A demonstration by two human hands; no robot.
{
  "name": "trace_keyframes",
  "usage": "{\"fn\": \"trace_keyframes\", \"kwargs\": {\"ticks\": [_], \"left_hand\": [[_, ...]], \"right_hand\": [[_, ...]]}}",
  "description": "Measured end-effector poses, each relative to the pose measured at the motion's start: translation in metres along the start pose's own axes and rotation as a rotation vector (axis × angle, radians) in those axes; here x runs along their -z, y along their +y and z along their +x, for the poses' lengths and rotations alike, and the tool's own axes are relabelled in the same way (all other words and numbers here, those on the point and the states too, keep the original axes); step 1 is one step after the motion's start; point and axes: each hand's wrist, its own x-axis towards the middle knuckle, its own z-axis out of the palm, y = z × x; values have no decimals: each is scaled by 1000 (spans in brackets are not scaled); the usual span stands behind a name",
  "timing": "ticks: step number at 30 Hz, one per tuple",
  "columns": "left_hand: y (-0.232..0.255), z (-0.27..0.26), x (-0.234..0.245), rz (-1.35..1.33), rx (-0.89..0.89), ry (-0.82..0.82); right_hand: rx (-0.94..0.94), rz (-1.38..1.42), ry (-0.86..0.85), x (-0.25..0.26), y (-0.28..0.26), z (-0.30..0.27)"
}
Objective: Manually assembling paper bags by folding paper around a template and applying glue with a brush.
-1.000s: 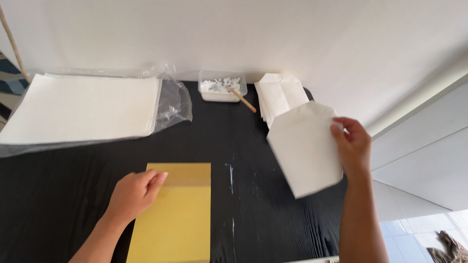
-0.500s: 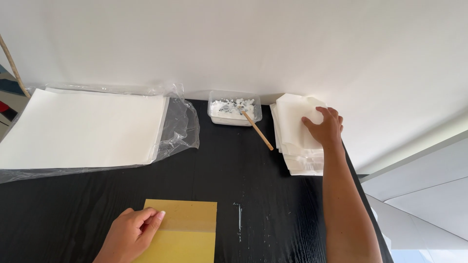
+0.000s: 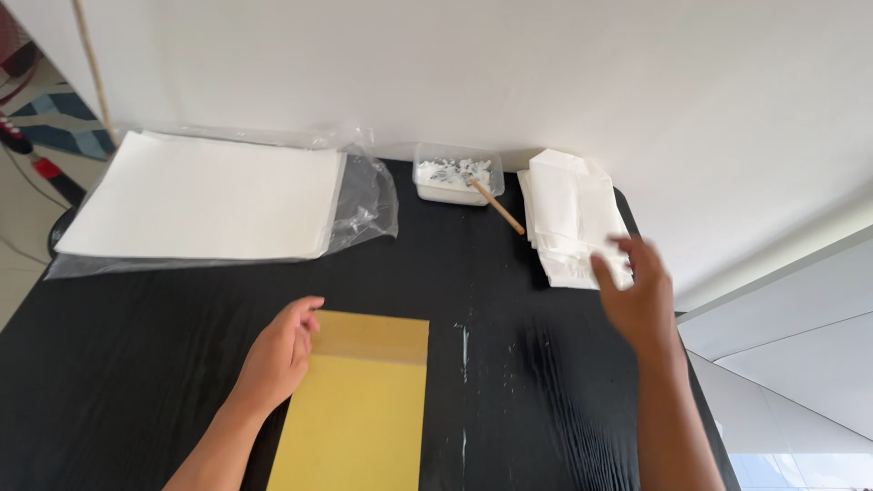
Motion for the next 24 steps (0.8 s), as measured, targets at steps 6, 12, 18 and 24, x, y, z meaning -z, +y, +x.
{"fn": "trace_keyframes", "kwargs": {"ticks": [6,12,18,24], "left_hand": [[16,-35,20,215,-59,55],[9,-134,16,487,112,-121],[-12,-181,9,160,-37,-37],[30,-176,36,-503,193,-56]], "right_hand": [[-205,220,-412,26,-106,-169],[31,127,-490,-63,-117,-313],[-238,69,-531,-79,-166,-317],[-379,486,-241,-53,-199,-282]]}}
